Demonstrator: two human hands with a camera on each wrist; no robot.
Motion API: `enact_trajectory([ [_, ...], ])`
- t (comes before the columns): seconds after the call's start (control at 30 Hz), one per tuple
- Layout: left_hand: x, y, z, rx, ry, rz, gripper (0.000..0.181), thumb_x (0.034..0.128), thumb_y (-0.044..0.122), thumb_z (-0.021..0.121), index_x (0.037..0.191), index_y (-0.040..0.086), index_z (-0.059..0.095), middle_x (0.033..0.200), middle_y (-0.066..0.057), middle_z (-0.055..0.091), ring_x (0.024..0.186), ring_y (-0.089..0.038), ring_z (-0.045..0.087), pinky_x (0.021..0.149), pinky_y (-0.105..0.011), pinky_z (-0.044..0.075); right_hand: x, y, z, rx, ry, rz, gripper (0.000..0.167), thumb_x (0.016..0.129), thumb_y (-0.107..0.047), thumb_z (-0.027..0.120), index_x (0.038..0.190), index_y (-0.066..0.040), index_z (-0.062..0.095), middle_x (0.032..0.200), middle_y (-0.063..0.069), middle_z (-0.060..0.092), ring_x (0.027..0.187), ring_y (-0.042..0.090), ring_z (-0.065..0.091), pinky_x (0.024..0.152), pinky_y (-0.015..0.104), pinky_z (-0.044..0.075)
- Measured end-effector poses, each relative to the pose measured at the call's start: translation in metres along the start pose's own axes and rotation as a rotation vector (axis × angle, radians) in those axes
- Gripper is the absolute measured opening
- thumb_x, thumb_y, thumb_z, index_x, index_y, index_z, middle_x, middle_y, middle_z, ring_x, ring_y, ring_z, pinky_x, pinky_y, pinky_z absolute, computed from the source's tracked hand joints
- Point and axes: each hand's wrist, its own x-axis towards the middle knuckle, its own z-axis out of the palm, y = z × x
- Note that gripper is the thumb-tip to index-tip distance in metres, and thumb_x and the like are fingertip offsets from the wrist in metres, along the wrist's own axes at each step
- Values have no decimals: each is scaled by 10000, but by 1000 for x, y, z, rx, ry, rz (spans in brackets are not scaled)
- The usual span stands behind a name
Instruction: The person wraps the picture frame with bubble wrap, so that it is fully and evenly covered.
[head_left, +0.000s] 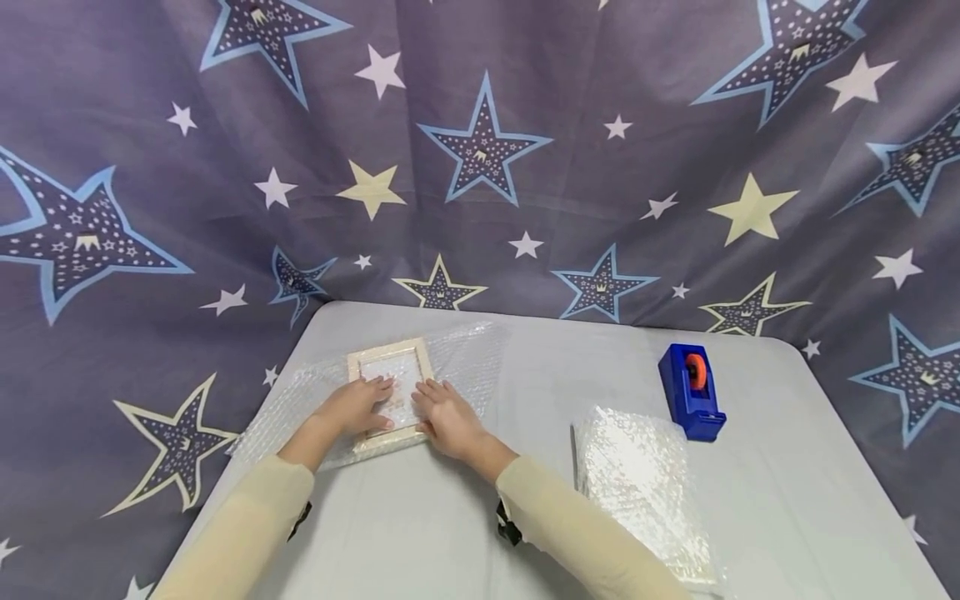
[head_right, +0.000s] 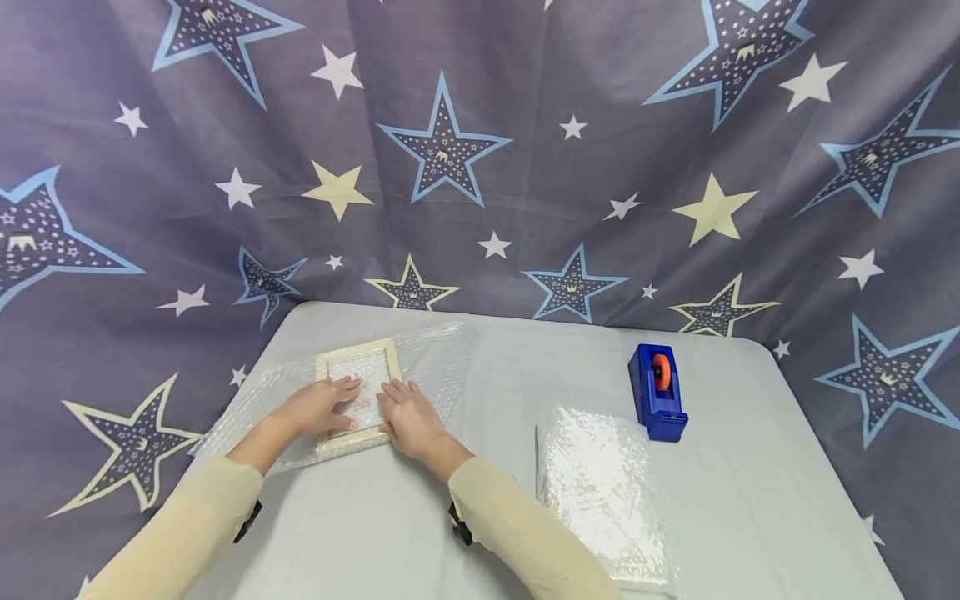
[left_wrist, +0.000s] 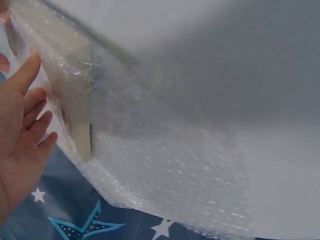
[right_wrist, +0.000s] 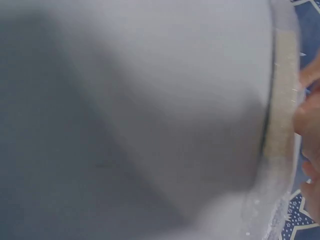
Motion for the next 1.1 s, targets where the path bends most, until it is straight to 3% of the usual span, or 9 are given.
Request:
enact_trajectory([
  [0.2, -1, 1, 7, -76, 53, 38, 681, 821, 348, 726, 1342, -38, 519, 1441, -233, 471, 1320, -427, 466, 1084, -531, 407, 7, 8, -2, 36, -237, -12, 515, 979, -265, 510, 1471, -164, 397, 1572, 19, 345, 1468, 209, 316, 1207, 454, 288],
  [0.3, -4, 2, 11, -116, 86, 42, 624, 839, 312, 714, 1321, -44, 539, 1433, -228, 484, 1320, -427, 466, 1086, -532, 404, 8, 9, -2, 58, -291, 1, 494, 987, -252, 478, 1472, -194, 401, 1562, -9, 366, 1456, 176, 339, 1214, 446, 276],
  [0.5, -16, 8, 14, -224, 113, 30, 634, 868, 370, 678, 1353, -7, 523, 1452, -246, 455, 1353, -441, 424, 1110, -579, 358, 8, 7, -4, 86, -291, 26, 491, 991, -273, 477, 1472, -209, 401, 1558, -19, 372, 1450, 153, 348, 1220, 441, 264],
  [0.67, -22, 14, 17, -198, 138, 74, 723, 816, 444, 715, 1355, 1, 524, 1441, -247, 469, 1341, -448, 437, 1111, -601, 344, 1, 2, -10, 73, -293, 47, 493, 995, -321, 478, 1468, -200, 407, 1551, -5, 383, 1446, 163, 356, 1217, 450, 266],
  [1.1, -18, 36, 23, -166, 147, 163, 669, 862, 394, 670, 1367, -12, 505, 1458, -221, 462, 1359, -428, 426, 1127, -563, 349, -26, 2, -18, 70, -222, 103, 496, 969, -353, 537, 1415, -145, 485, 1504, 42, 454, 1402, 208, 429, 1168, 485, 346],
])
